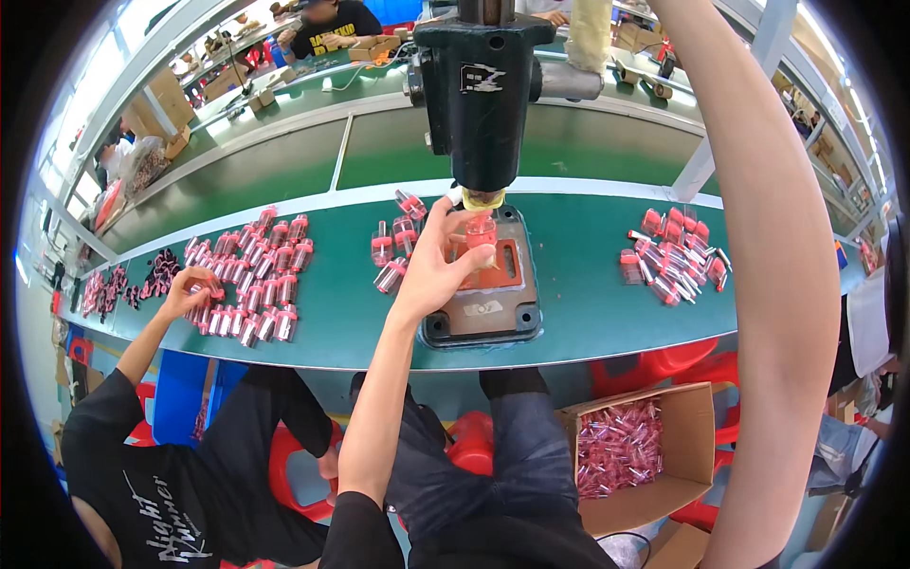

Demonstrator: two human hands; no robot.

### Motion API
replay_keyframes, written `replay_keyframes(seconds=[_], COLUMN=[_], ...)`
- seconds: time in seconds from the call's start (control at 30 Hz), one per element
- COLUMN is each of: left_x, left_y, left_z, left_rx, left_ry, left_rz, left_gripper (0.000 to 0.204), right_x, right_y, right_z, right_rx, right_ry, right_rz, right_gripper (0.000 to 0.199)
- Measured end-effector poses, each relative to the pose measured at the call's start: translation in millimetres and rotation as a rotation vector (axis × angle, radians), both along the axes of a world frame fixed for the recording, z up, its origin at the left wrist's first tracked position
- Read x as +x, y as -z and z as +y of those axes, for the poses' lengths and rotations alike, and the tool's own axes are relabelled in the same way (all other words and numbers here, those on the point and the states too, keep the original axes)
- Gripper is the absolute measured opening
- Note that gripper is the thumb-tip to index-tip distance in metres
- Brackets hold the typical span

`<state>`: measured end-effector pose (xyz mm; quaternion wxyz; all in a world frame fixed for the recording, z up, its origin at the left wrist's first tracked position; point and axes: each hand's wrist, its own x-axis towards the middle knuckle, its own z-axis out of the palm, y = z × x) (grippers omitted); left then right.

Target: The recorder uses a manual press machine to assemble small plastic containers on a factory production floor.

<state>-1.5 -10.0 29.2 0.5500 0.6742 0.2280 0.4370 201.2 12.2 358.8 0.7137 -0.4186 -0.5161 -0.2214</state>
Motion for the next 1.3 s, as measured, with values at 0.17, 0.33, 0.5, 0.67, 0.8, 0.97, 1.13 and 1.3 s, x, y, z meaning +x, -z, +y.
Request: replay_keyframes(seconds=[0.17,0.33,0.5,0.67,0.8,0.97,1.13,1.3], left_x=[9.5,13.2,10.0,14.4,8.7,21.7,10.0,15.8], left_y=[5.7,3.8,9.8,15.4,25.1,17.7,28.0,25.8], left_z=[-2.4,-9.2,-17.3,-17.4,-14.5,-13.0,-9.8,-10.9], left_rx=[0.102,0.065,0.057,0.067,0.07,0.086,0.073,0.089], left_ry=[-0.206,-0.224,-0.211,-0.223,-0.252,-0.26,-0.265,-0.23], left_rz=[0.02,-0.071,-0.178,-0.224,-0.249,-0.213,-0.187,-0.161], left_gripper=[0.075,0.066,0.061,0.058,0.055,0.056,0.062,0.061], right_x=[-3.8,34.6,10.1,0.7,5.7,-2.6,-65.0,-66.8], right_y=[-1.2,-28.5,-3.2,7.8,29.0,46.9,117.3,149.5], right_z=[1.0,-9.9,-16.2,-51.5,-118.5,-246.1,-260.8,-236.7], right_rx=[-0.076,-0.296,0.041,0.095,-0.276,-0.727,-1.122,-1.312], right_ry=[-0.105,-0.354,-0.251,-0.102,0.005,0.391,0.0,-0.176], right_rz=[-0.023,0.151,0.052,-0.115,-0.053,-0.13,-0.052,0.42], right_gripper=[0.048,0.043,0.024,0.027,0.037,0.051,0.073,0.067])
